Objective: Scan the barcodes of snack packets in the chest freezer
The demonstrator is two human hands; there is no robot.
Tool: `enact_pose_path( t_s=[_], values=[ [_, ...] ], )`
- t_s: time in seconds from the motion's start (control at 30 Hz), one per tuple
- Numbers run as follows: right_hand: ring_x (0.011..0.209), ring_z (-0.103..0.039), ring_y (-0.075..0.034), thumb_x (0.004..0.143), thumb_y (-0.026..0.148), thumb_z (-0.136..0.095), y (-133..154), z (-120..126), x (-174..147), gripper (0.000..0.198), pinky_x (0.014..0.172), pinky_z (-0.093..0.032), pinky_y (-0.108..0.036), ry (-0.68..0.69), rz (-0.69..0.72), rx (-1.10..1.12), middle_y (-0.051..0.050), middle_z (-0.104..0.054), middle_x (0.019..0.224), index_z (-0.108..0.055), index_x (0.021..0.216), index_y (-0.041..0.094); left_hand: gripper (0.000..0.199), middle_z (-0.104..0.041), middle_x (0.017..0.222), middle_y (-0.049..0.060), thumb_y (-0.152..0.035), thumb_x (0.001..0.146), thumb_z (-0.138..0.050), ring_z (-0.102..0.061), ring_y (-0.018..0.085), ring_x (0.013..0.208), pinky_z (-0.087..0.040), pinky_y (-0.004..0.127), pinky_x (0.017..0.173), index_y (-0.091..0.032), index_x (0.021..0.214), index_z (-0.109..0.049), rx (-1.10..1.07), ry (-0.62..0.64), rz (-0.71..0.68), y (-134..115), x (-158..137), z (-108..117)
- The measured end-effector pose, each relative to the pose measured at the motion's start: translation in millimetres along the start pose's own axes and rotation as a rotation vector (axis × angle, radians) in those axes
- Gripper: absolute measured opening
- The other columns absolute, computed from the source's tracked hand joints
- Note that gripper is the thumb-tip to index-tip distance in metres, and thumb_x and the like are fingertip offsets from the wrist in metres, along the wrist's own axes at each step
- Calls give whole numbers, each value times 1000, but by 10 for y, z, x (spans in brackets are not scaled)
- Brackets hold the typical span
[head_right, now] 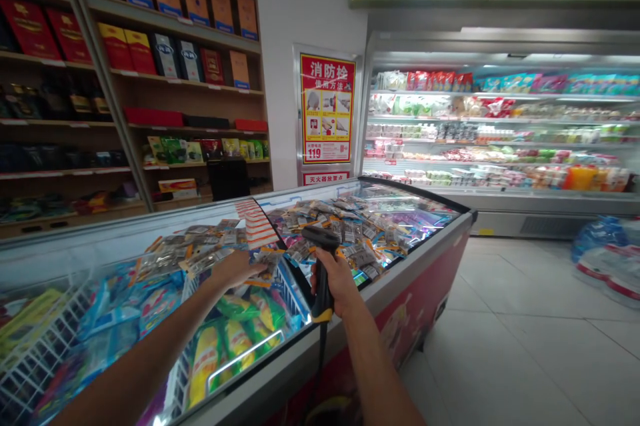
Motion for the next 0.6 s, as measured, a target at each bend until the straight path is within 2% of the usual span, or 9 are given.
enact_pose_path(
  t_s=[0.07, 0.13, 0.2, 0.3, 0.43, 0.6],
  values=[
    [35, -46, -7, 63, 41, -62, 2, -9, -8, 29, 31, -38, -19, -6, 0, 8, 4, -53, 48, -54, 74, 15, 32, -65, 76, 11, -47, 57, -60, -60, 29, 80, -42, 31, 64, -16, 64, -61, 2, 73, 62, 112, -32, -53],
    [35, -46, -7, 64, 41, -62, 6, -44, -20, 29, 31, -38, -19, 5, 1, 7, 4, -53, 48, -54, 74, 15, 20, -63, 66, 7, -36, 57, -62, -61, 26, 73, -41, 28, 59, -17, 57, -58, -159, 74, 73, 139, -11, -72],
    [35, -45, -7, 64, 41, -62, 17, -74, -31, 29, 31, -38, -19, 21, 6, 5, 4, -52, 48, -54, 75, 15, 10, -62, 63, 4, -27, 57, -60, -60, 21, 68, -40, 25, 56, -17, 60, -58, -419, 27, 90, 140, 54, -75],
    [36, -46, -8, 66, 42, -61, 28, -70, -29, 30, 32, -39, -19, 29, -2, 34, 4, -53, 49, -53, 75, 15, 16, -64, 70, 1, -21, 56, -59, -60, 18, 67, -42, 24, 57, -17, 71, -59, -746, -93, 88, 91, 183, -44],
    [37, -47, -8, 68, 44, -59, 19, -64, -11, 31, 33, -39, -19, 63, -62, 120, 3, -53, 50, -54, 77, 14, 22, -66, 75, 0, -17, 52, -60, -61, 17, 73, -45, 25, 65, -18, 74, -57, -917, -161, 33, -90, 344, -39],
    [38, -47, -7, 71, 43, -57, 50, -88, -13, 29, 35, -38, -19, 96, -97, 188, 3, -53, 51, -54, 75, 15, 27, -67, 78, 1, -16, 54, -59, -62, 17, 75, -46, 26, 66, -18, 81, -55, -1013, -181, 11, -247, 470, -65]
  ],
)
Point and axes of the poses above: each hand's wrist, its own x-axis towards the middle knuckle, its own z-axis out of the back of the hand, y = z × x, the point moved 10 cm from there along x, towards the middle knuckle
